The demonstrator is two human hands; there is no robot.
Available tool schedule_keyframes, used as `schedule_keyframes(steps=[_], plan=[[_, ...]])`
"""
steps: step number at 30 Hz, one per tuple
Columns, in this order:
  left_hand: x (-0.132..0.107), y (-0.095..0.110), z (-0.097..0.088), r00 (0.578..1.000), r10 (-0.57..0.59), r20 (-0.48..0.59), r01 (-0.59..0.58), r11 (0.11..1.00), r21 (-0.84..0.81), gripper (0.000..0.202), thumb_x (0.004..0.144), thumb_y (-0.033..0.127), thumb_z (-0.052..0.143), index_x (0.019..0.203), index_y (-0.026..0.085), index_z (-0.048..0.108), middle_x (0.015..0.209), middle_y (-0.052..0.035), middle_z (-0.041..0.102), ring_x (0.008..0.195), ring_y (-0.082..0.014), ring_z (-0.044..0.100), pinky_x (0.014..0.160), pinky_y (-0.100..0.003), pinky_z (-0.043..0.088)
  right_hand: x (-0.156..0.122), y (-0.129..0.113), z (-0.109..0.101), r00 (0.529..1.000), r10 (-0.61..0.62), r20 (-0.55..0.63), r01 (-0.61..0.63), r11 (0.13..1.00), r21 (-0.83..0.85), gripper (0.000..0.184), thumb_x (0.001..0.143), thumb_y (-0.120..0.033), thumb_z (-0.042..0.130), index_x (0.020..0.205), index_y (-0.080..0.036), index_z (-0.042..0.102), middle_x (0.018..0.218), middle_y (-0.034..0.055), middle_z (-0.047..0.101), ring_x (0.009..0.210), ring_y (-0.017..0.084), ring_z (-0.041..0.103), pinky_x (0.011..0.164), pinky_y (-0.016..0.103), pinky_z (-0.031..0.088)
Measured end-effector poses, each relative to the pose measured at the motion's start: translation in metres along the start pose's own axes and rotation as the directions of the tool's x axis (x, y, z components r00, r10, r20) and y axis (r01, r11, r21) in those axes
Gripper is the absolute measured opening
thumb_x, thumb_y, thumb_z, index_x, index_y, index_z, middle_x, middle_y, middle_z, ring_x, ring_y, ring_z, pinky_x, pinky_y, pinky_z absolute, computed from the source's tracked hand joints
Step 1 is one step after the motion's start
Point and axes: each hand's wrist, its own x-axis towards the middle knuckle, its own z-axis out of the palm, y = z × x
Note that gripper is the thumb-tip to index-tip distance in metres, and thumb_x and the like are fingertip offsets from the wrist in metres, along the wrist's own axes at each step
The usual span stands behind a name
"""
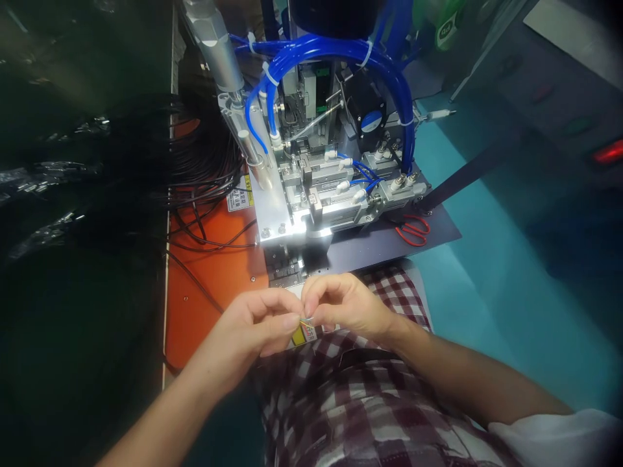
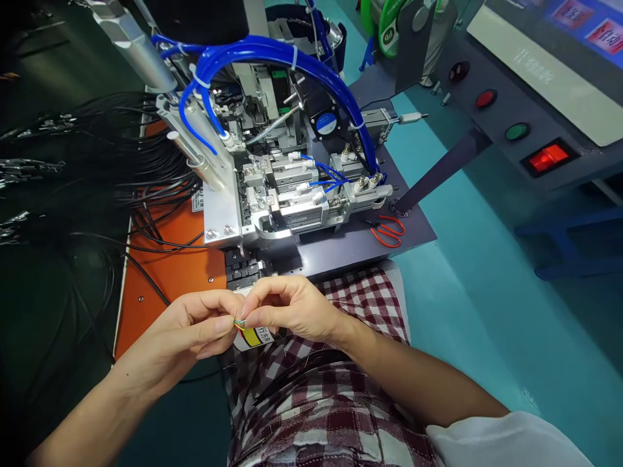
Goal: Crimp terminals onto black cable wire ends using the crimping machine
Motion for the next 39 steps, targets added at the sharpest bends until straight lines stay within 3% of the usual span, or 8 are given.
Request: schedule_keyframes(steps=[9, 14, 17, 21, 25, 30, 39], plan=[[0.002, -0.001, -0.003, 1.0, -0.024, 0.003, 0.024, 1.0, -0.007, 0.022, 0.071, 0.034, 0.075, 0.072, 0.014, 0.066, 0.053, 0.0043, 0.043, 0.044, -0.003, 0.028, 0.044, -0.019, 0.018, -0.003, 0.003, 0.005, 0.998, -0.069, -0.012, 0.068, 0.995, -0.067, 0.021, 0.079, -0.033, 0.072, 0.076, -0.017, 0.06, 0.069, -0.004, 0.056, 0.046, 0.004, 0.045, 0.044, 0.018, 0.038], [-0.003, -0.003, 0.0, 0.991, -0.001, -0.131, 0.03, 0.975, 0.22, 0.022, 0.078, 0.038, 0.07, 0.077, 0.016, 0.067, 0.049, 0.0054, 0.041, 0.043, -0.0046, 0.031, 0.044, -0.02, 0.02, -0.005, -0.009, 0.002, 0.997, -0.081, 0.001, 0.08, 0.969, -0.234, 0.016, 0.086, -0.029, 0.064, 0.078, -0.017, 0.056, 0.071, -0.0041, 0.051, 0.049, 0.005, 0.046, 0.047, 0.02, 0.039], [-0.005, -0.004, 0.007, 0.971, 0.089, -0.222, 0.0, 0.93, 0.368, 0.021, 0.08, 0.037, 0.067, 0.078, 0.016, 0.066, 0.048, 0.0047, 0.045, 0.044, -0.007, 0.039, 0.046, -0.02, 0.028, -0.003, -0.015, 0.0, 0.995, -0.098, 0.013, 0.097, 0.93, -0.355, 0.015, 0.086, -0.027, 0.064, 0.077, -0.017, 0.057, 0.079, -0.0021, 0.052, 0.054, 0.006, 0.047, 0.049, 0.021, 0.04], [-0.002, -0.003, 0.017, 0.923, 0.198, -0.329, -0.07, 0.929, 0.363, 0.018, 0.081, 0.034, 0.064, 0.077, 0.016, 0.062, 0.048, 0.0047, 0.047, 0.046, -0.0076, 0.042, 0.046, -0.018, 0.032, 0.0, -0.017, 0.002, 0.989, -0.082, -0.124, 0.031, 0.93, -0.367, 0.017, 0.089, -0.031, 0.06, 0.079, -0.018, 0.056, 0.069, -0.0041, 0.051, 0.049, 0.006, 0.043, 0.045, 0.02, 0.036], [0.006, 0.0, 0.022, 0.893, 0.219, -0.393, -0.095, 0.946, 0.311, 0.018, 0.083, 0.034, 0.062, 0.078, 0.017, 0.06, 0.046, 0.0059, 0.046, 0.044, -0.0061, 0.038, 0.043, -0.016, 0.029, 0.001, -0.014, 0.005, 0.954, -0.089, -0.285, -0.037, 0.912, -0.409, 0.019, 0.084, -0.035, 0.065, 0.08, -0.017, 0.06, 0.06, -0.005, 0.049, 0.046, 0.006, 0.037, 0.041, 0.021, 0.028], [0.011, 0.002, 0.027, 0.882, 0.22, -0.416, -0.098, 0.95, 0.295, 0.018, 0.084, 0.034, 0.062, 0.079, 0.017, 0.058, 0.047, 0.0063, 0.046, 0.042, -0.0053, 0.037, 0.04, -0.015, 0.027, 0.005, -0.011, 0.007, 0.932, -0.12, -0.343, -0.006, 0.939, -0.344, 0.024, 0.072, -0.035, 0.076, 0.074, -0.016, 0.061, 0.058, -0.0043, 0.051, 0.048, 0.007, 0.04, 0.043, 0.021, 0.031], [0.013, -0.001, 0.029, 0.9, 0.264, -0.347, -0.203, 0.958, 0.202, 0.013, 0.09, 0.03, 0.055, 0.085, 0.019, 0.048, 0.056, 0.007, 0.051, 0.039, -0.0039, 0.038, 0.039, -0.015, 0.029, 0.009, -0.009, 0.013, 0.922, -0.004, -0.388, -0.064, 0.985, -0.163, 0.025, 0.068, -0.033, 0.078, 0.072, -0.016, 0.06, 0.05, -0.0078, 0.047, 0.043, 0.005, 0.035, 0.04, 0.02, 0.025]])
